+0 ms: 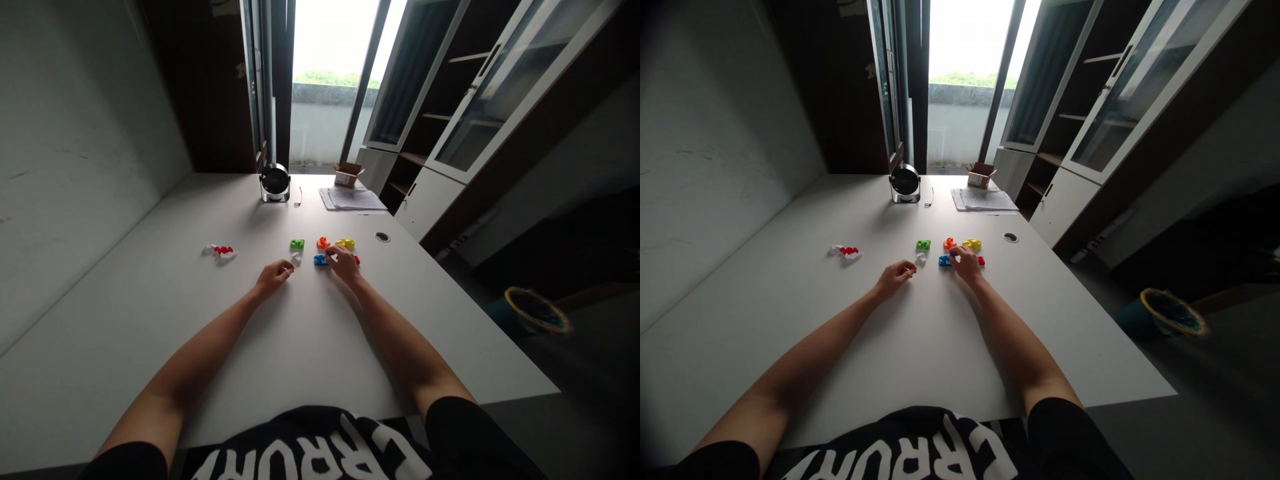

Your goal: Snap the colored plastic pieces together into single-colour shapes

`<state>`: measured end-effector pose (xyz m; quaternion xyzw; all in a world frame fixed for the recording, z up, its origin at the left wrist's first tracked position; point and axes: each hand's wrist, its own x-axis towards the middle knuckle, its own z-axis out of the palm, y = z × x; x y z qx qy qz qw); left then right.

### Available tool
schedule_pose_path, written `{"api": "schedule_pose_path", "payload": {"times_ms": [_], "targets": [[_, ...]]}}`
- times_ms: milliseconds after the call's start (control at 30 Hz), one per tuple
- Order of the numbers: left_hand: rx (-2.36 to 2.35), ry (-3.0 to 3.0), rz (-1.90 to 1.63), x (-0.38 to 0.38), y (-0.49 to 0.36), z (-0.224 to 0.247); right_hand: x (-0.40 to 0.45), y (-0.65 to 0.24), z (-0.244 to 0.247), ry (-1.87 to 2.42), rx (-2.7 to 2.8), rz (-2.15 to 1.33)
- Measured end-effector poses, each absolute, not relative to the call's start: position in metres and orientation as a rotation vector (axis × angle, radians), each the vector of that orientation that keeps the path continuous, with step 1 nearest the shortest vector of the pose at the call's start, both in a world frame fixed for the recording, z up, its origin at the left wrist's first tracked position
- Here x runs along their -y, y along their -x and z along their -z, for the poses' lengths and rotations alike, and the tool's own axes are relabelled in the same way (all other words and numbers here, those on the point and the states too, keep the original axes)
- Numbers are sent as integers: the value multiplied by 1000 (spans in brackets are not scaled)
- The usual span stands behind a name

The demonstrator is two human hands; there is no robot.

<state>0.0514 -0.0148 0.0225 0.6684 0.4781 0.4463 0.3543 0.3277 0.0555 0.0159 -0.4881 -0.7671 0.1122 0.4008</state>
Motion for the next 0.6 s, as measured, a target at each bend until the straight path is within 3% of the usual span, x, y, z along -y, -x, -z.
{"api": "schedule_pose_path", "payload": {"times_ms": [600], "targets": [[-1251, -1756, -1107, 18, -52, -29, -56, -324, -14, 1197, 1925, -334]]}}
